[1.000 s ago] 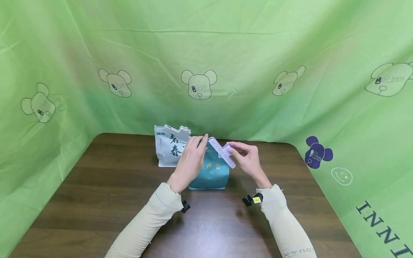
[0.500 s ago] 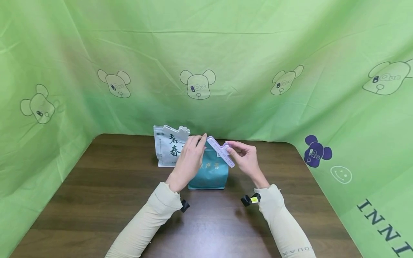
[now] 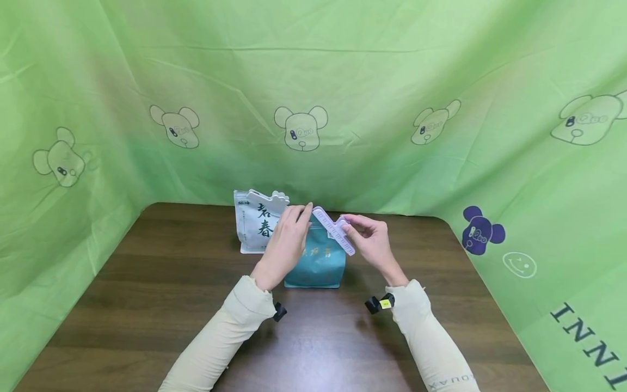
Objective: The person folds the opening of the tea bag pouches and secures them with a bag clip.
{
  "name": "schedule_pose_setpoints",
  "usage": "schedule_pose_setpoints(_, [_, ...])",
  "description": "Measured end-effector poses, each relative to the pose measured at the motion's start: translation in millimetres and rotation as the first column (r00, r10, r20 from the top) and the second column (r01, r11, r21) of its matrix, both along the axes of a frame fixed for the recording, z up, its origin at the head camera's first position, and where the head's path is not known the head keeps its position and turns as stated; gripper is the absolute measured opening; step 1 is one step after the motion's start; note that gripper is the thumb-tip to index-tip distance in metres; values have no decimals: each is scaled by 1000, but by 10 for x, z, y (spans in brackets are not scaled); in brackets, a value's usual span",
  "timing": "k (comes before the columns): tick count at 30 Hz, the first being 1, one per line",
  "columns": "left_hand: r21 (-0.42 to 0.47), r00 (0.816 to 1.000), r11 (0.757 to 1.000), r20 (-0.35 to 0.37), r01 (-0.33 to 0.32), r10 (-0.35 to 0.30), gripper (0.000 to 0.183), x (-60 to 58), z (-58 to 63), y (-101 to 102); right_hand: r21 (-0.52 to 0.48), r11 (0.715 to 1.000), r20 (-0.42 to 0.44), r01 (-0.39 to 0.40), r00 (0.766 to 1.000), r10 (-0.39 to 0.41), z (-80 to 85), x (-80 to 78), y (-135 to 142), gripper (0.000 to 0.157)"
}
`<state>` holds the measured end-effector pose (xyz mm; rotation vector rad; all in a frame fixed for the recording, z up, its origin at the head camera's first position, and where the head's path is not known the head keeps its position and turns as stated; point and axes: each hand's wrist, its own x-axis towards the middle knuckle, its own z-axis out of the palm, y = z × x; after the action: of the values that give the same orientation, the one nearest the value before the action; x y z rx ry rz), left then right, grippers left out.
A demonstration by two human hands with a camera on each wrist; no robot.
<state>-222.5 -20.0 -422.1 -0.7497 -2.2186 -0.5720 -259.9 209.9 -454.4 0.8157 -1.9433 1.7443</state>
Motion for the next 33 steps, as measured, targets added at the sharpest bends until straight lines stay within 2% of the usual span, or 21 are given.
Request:
schedule_pose_setpoints(9, [10,1000,1000,3,24,-24,41,-47,2,-30,3,1000,35,25,999,-25,7,16,-20,27])
schedule_pose_setpoints(12, [9,999,999,1,36,-36,40,-59,13,-44,61,997,0,42,999,-42,41,16,-47,30])
schedule_pose_setpoints(14, [2,999,999,-3,40,-40,39,-68,23,-53,133,990,-61,54,997,-46,93,13,-81,33])
schedule_pose_setpoints(19, [-28,997,996,-13,80,-81,36,-127,42,-88,344,933,-263,110,965,-17,254,-28,-178,35])
schedule_pose_setpoints(23, [-46,992,992,-30,121,-122,35,-206,36,-124,440,887,-330,139,944,16,325,-55,-202,35])
schedule_pose_setpoints(27, [-39,986,986,-44,161,-162,32,-248,38,-142,491,862,-313,125,949,41,372,-58,-197,33])
schedule_pose_setpoints(33, [-25,981,982,-52,187,-188,26,-269,75,-122,510,858,-244,65,967,72,419,-41,-165,29])
